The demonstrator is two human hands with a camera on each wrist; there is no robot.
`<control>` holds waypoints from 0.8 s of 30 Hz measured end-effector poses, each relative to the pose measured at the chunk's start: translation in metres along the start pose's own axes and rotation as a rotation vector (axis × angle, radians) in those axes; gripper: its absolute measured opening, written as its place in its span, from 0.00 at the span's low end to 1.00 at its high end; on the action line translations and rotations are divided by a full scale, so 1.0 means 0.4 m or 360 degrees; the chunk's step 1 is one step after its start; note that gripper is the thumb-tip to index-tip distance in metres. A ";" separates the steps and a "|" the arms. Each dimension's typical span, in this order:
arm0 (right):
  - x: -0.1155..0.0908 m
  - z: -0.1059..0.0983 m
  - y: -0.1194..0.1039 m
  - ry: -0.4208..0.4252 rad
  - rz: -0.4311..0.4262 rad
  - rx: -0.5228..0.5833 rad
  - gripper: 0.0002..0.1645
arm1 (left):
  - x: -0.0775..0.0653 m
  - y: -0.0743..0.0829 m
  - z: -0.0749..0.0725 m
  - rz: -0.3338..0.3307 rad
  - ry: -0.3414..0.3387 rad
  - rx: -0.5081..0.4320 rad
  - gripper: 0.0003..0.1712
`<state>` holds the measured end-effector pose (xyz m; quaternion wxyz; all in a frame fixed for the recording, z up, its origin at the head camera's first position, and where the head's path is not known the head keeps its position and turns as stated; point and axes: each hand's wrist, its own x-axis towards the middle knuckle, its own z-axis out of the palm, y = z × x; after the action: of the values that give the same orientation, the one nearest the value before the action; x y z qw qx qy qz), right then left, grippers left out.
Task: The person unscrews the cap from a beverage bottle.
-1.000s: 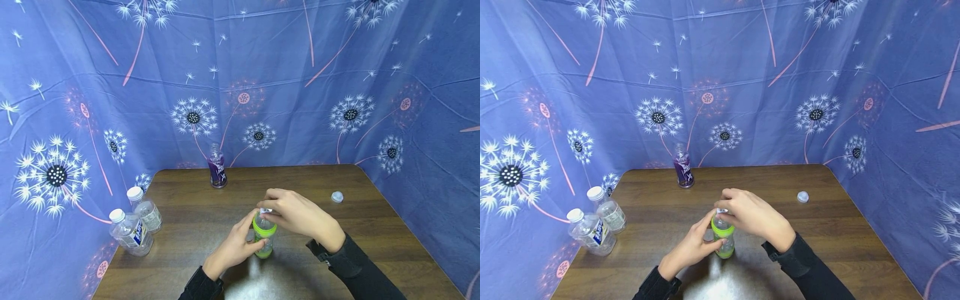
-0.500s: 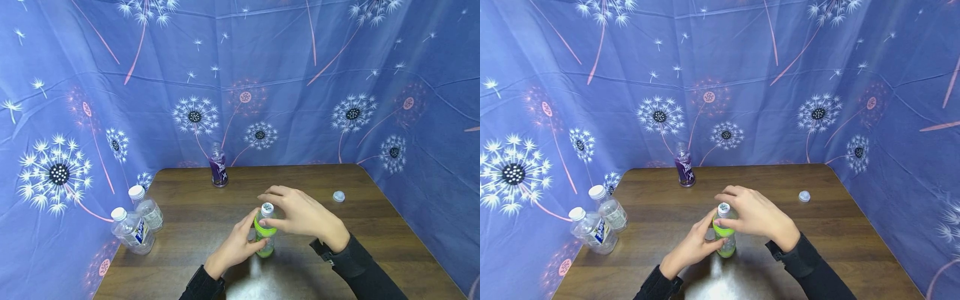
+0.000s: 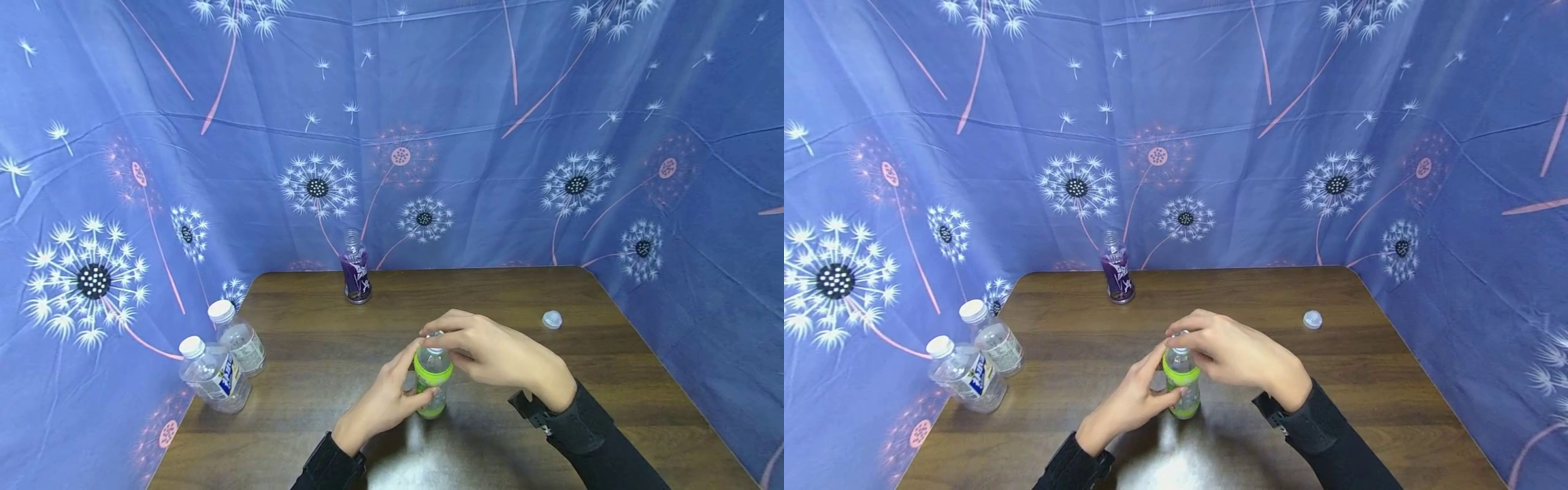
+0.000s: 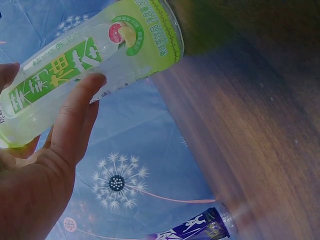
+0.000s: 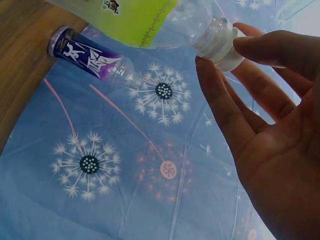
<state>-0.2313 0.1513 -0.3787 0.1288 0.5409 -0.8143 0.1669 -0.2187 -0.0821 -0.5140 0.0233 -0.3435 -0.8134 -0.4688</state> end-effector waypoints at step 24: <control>0.029 0.035 -0.021 0.0125 0.0470 -0.0221 0.21 | -0.001 0.005 -0.001 -0.0089 -0.0019 -0.0059 0.48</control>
<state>-0.2282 0.1330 -0.3857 0.1717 0.3983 -0.8887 0.1484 -0.2173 -0.0820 -0.5126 -0.0010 -0.3239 -0.8139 -0.4823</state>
